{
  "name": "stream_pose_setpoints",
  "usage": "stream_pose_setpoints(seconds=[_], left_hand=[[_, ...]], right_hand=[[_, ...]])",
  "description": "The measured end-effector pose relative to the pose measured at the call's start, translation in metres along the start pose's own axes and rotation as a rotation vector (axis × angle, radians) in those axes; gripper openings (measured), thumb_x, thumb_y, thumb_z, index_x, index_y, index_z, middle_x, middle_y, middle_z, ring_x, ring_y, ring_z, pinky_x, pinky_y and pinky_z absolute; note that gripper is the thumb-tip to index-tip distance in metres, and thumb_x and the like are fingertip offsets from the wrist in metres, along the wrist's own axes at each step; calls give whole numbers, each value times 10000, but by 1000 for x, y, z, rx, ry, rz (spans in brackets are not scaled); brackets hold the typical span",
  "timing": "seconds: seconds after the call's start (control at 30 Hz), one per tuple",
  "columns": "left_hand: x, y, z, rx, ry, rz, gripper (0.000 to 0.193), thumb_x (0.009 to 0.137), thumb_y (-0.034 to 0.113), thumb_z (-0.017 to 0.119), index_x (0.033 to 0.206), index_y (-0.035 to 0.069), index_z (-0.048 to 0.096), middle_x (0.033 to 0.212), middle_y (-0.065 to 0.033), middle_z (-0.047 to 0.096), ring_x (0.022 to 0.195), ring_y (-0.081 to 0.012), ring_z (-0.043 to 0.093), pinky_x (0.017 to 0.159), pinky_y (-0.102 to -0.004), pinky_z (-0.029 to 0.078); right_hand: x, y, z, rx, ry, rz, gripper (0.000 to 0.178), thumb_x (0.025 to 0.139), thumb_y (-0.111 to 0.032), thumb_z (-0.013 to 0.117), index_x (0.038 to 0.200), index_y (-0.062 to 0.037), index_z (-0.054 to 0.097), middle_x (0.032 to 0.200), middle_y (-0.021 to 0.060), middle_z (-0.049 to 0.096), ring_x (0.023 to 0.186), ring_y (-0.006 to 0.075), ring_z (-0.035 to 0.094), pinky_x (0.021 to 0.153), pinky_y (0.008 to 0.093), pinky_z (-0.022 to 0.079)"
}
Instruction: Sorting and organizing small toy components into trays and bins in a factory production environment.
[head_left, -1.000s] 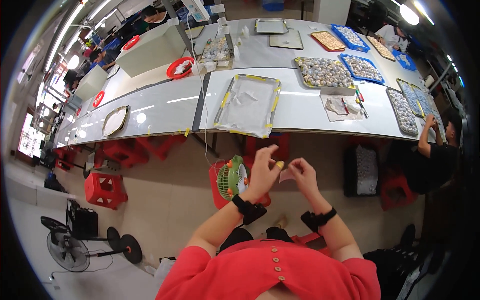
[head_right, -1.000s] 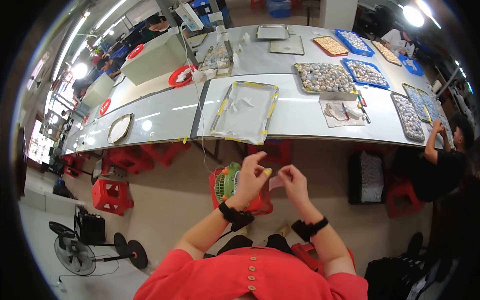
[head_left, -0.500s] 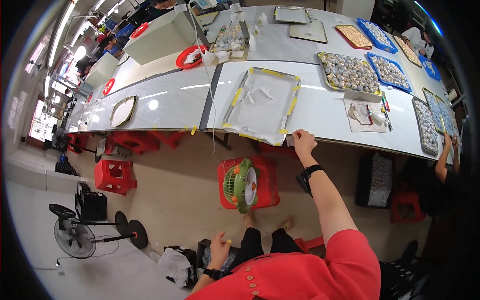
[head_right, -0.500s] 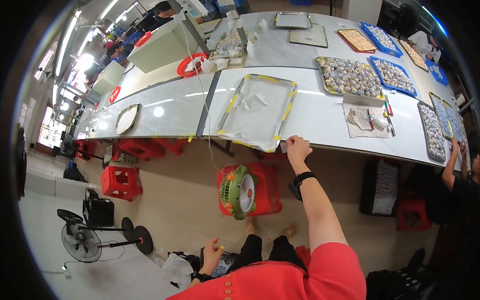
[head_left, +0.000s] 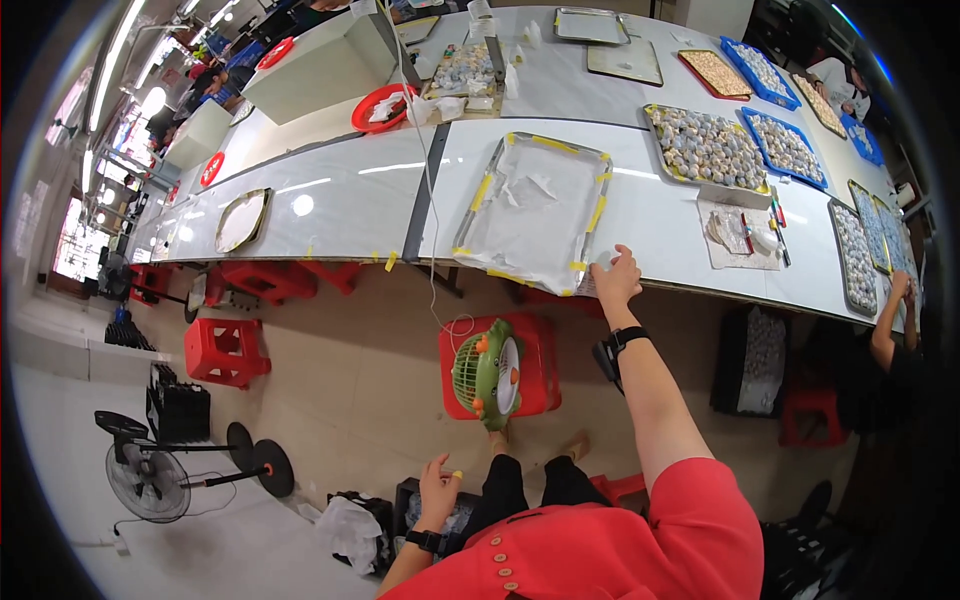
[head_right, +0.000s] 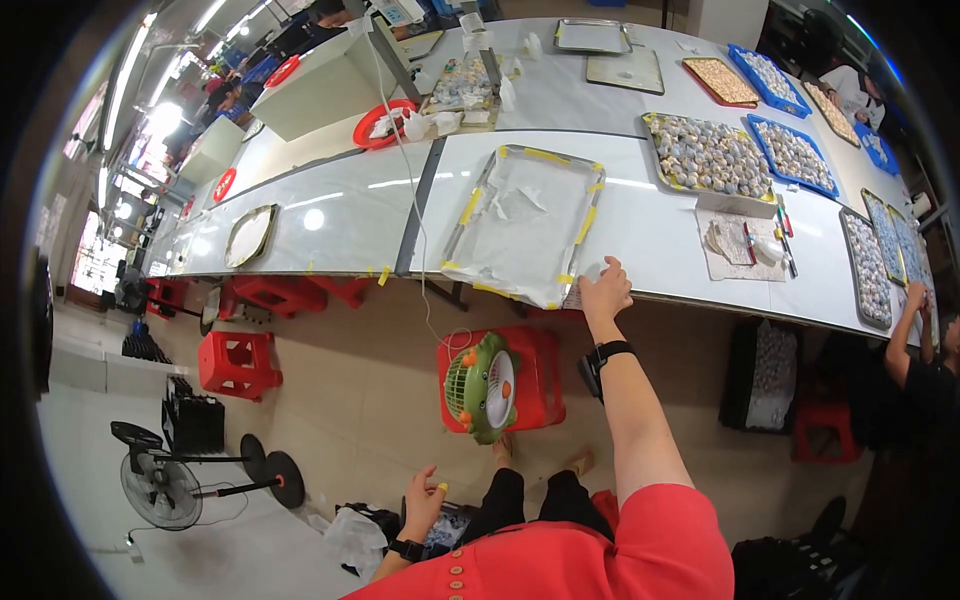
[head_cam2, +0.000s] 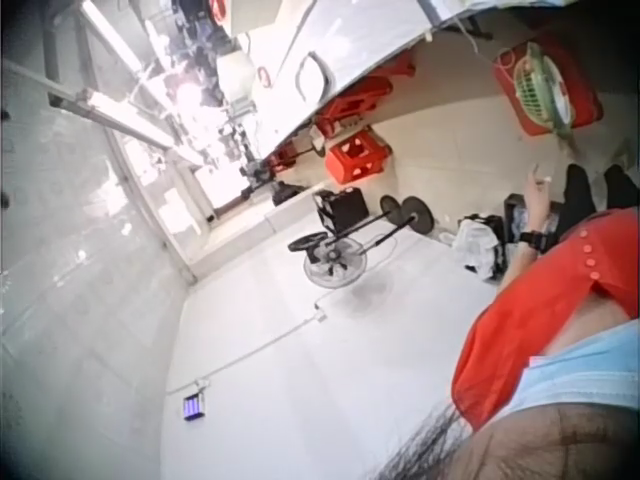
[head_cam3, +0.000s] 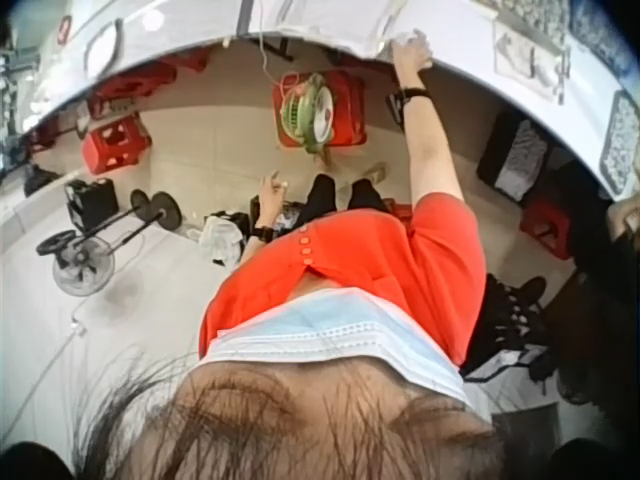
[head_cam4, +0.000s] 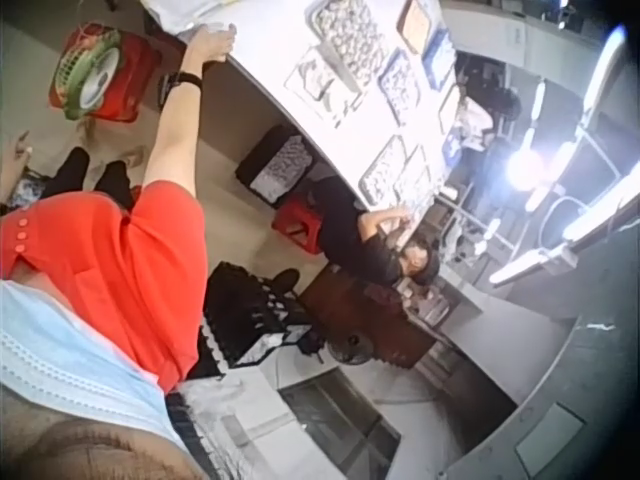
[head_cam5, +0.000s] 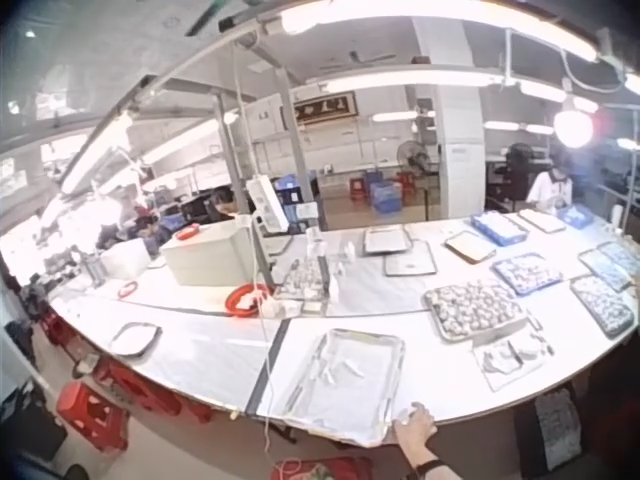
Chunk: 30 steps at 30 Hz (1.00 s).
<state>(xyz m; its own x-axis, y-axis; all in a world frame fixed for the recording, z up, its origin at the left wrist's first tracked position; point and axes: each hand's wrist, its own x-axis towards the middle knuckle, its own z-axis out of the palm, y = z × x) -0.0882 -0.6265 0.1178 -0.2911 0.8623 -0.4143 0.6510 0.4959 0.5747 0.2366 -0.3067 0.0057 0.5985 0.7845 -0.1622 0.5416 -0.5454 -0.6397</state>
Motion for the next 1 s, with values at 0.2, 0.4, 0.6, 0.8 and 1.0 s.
stream_pose_setpoints(seconds=[0.2,0.4,0.6,0.8,1.0], left_hand=[[-5,-1,-2,39,-45,-10,415,706,54,589,1108,25,489,1013,-143,503,736,-201,580,645,-288,463],[-14,-9,-7,10,-64,-52,417,718,55,594,1121,31,491,1024,-138,510,746,-180,568,665,-277,466],[-11,-37,-21,104,-116,-35,420,719,67,599,1123,32,491,1030,-138,521,745,-185,574,663,-279,467],[41,-48,-48,167,-292,55,432,728,102,608,1138,40,484,1030,-125,530,737,-176,572,667,-281,465],[138,-68,-94,356,-620,269,411,732,153,616,1112,38,506,946,-124,575,694,-191,588,659,-290,472]], right_hand=[[1,4,1,-57,41,26,499,667,-308,680,1075,-105,477,965,37,526,972,246,454,786,432,315],[2,10,-2,-56,149,-116,534,663,-300,690,1109,-106,468,969,35,530,958,244,462,784,416,316],[-19,34,-26,-121,87,-434,640,644,-165,700,1208,-107,404,1067,94,486,1010,260,446,824,425,325],[-110,126,-42,158,180,-256,551,687,-52,617,1195,-79,405,1084,151,460,1002,307,459,843,374,388],[-337,270,-49,-38,-172,365,332,672,-217,616,938,-23,571,829,174,607,802,304,592,718,370,466]])
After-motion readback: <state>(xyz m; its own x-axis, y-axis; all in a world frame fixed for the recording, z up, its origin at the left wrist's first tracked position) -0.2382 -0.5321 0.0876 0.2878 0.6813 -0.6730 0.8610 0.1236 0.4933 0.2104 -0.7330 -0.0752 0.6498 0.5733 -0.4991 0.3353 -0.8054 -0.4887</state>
